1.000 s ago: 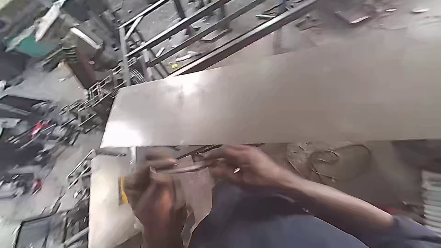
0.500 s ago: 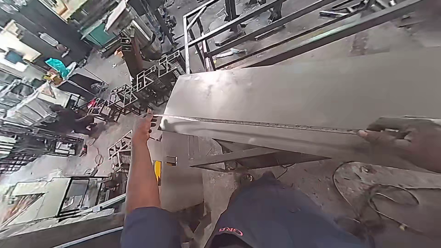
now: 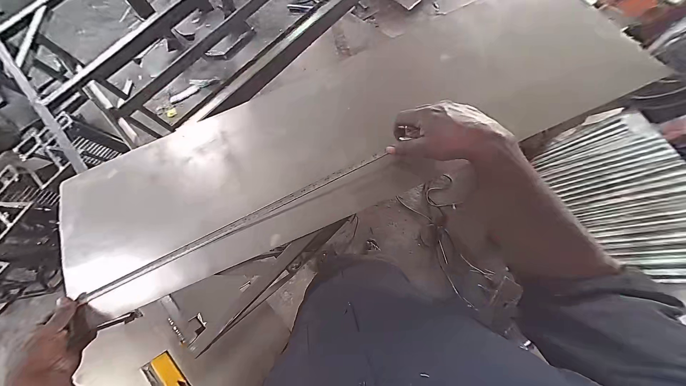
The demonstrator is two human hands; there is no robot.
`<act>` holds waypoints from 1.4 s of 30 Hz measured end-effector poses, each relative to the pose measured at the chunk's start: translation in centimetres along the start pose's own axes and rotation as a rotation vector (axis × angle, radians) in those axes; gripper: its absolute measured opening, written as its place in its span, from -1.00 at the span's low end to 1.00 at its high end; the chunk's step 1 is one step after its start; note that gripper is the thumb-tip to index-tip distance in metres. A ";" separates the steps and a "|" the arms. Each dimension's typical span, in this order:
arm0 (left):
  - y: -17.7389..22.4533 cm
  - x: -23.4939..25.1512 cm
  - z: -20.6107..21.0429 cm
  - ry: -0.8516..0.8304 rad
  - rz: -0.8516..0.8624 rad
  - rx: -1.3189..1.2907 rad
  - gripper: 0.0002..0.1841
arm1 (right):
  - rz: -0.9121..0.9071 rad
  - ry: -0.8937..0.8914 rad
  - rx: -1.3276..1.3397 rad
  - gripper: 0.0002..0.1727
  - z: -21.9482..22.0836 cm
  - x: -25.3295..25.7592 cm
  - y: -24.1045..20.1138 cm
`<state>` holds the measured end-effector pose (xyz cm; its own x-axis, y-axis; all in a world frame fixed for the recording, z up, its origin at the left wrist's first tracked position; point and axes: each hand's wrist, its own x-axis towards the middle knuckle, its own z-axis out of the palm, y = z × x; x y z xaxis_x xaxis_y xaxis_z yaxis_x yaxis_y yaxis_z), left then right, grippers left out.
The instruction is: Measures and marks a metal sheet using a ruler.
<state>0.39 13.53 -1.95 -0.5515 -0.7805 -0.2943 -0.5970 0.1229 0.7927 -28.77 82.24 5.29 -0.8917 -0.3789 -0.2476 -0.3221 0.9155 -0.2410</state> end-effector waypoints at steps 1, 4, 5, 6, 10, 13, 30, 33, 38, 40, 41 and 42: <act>-0.4 0.5 -0.2 0.005 0.011 -0.010 -0.62 | 0.012 0.001 -0.006 -0.56 0.1 0.0 0.1; -0.8 1.6 -0.5 0.034 0.024 -0.003 -0.71 | 0.030 -0.027 -0.021 -0.56 0.2 0.0 0.1; -0.6 1.6 -0.5 0.049 0.016 0.005 -0.69 | 0.031 -0.021 -0.025 -0.56 0.2 -0.1 0.1; -0.5 1.6 -0.4 0.065 0.009 0.009 -0.67 | 0.029 -0.012 -0.027 -0.57 0.2 -0.1 0.0; 0.7 1.7 0.1 0.086 0.037 0.022 -0.63 | 0.037 -0.014 -0.035 -0.58 0.2 -0.3 -0.1; 3.9 0.4 2.0 0.124 0.043 0.108 -0.66 | 0.029 -0.012 -0.015 -0.58 0.1 -0.3 0.0; 0.7 5.8 -0.3 0.097 0.110 0.110 -0.51 | 0.042 0.004 -0.049 -0.57 0.7 -1.3 -0.3; 0.6 5.6 -0.5 0.084 0.076 0.135 -0.50 | 0.049 0.011 -0.046 -0.58 0.9 -1.5 -0.4; 1.1 4.4 0.0 0.098 0.042 0.122 -0.42 | 0.057 0.040 -0.042 -0.59 1.1 -1.6 -0.7; 1.3 4.2 0.0 0.088 0.038 0.136 -0.47 | 0.057 0.049 -0.048 -0.58 1.3 -1.6 -0.7; 1.6 3.9 0.2 0.079 0.037 0.142 -0.51 | 0.057 0.058 -0.051 -0.58 1.4 -1.6 -0.7; 2.2 3.3 0.5 0.076 0.033 0.142 -0.54 | 0.055 0.066 -0.060 -0.58 1.5 -1.5 -0.6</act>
<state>-3.01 11.54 -1.48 -0.5299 -0.8180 -0.2239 -0.6586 0.2306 0.7163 -26.73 82.04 4.41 -0.9270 -0.3196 -0.1961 -0.2884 0.9420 -0.1719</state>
